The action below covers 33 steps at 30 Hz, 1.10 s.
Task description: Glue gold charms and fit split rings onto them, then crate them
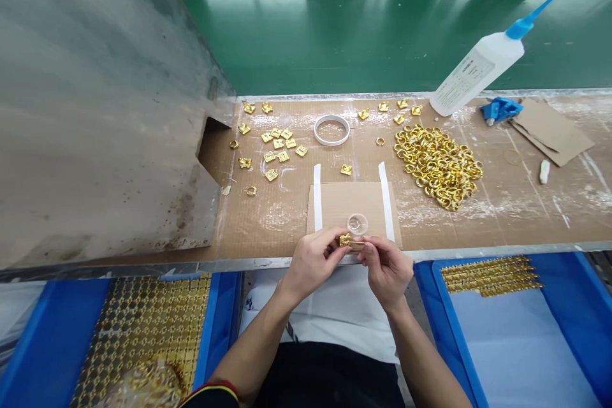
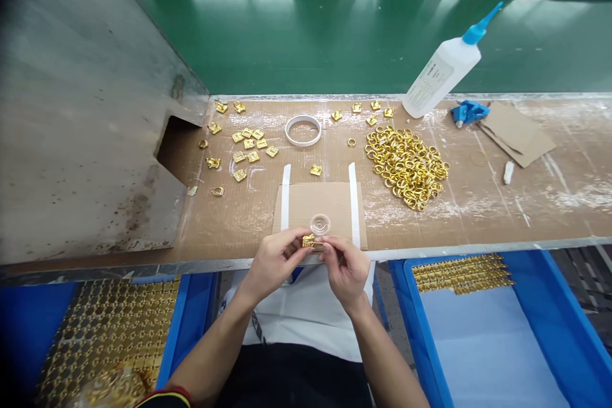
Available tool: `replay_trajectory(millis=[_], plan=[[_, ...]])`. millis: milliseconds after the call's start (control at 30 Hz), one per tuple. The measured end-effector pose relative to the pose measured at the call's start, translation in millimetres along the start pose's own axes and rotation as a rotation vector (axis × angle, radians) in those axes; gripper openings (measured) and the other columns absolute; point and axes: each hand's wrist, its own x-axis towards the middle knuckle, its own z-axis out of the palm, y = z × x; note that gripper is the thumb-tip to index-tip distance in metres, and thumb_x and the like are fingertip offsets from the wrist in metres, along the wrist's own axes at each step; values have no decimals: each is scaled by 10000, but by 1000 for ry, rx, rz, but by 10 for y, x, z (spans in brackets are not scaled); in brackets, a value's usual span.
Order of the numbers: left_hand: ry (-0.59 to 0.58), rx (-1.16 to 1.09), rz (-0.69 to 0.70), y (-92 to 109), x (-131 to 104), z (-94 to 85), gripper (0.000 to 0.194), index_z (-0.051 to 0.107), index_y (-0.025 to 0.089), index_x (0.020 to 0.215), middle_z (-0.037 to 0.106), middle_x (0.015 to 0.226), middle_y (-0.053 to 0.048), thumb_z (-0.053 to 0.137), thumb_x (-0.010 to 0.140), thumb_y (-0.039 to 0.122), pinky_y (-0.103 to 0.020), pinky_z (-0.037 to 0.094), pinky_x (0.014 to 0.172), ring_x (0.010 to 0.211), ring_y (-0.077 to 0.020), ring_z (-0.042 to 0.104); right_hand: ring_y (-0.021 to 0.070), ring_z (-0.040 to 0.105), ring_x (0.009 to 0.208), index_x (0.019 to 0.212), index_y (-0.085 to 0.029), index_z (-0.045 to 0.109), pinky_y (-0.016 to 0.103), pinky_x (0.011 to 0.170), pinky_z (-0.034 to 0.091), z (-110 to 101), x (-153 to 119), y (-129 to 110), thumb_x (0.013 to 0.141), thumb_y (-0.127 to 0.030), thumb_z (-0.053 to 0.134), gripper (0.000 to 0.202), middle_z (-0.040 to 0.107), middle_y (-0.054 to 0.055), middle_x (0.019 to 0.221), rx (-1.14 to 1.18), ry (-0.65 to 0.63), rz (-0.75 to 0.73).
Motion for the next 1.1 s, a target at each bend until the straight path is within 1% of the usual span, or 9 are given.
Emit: replay_trajectory(millis=[100, 300, 767, 1100], plan=[[4, -1, 10, 1, 4, -1, 210, 715, 171, 1102, 725, 787, -29, 641, 906, 182, -208, 491, 541, 611, -133, 637, 132, 672, 502, 1036, -252, 723, 240, 444, 567, 11, -9, 7, 952, -160, 618, 163, 801, 36, 888, 7, 3, 2], [7, 6, 32, 1, 6, -3, 205, 709, 170, 1102, 720, 785, -26, 632, 911, 170, -204, 492, 541, 624, -133, 641, 116, 673, 525, 1058, -249, 720, 219, 476, 573, 11, -13, 17, 943, -111, 624, 203, 795, 32, 900, 29, -14, -9], [17, 15, 41, -7, 7, 4, 216, 711, 162, 1099, 703, 754, -18, 638, 897, 138, -207, 495, 549, 631, -138, 644, 124, 673, 504, 1035, -247, 727, 223, 453, 564, -18, 23, 0, 950, -152, 624, 164, 794, 31, 869, 30, 2, -18], [15, 15, 33, -5, 10, 4, 227, 709, 170, 1105, 712, 775, -20, 633, 893, 141, -208, 499, 547, 625, -135, 642, 124, 667, 492, 1014, -232, 721, 225, 442, 562, -10, 25, -3, 967, -195, 611, 125, 796, 43, 856, -5, 4, -29]])
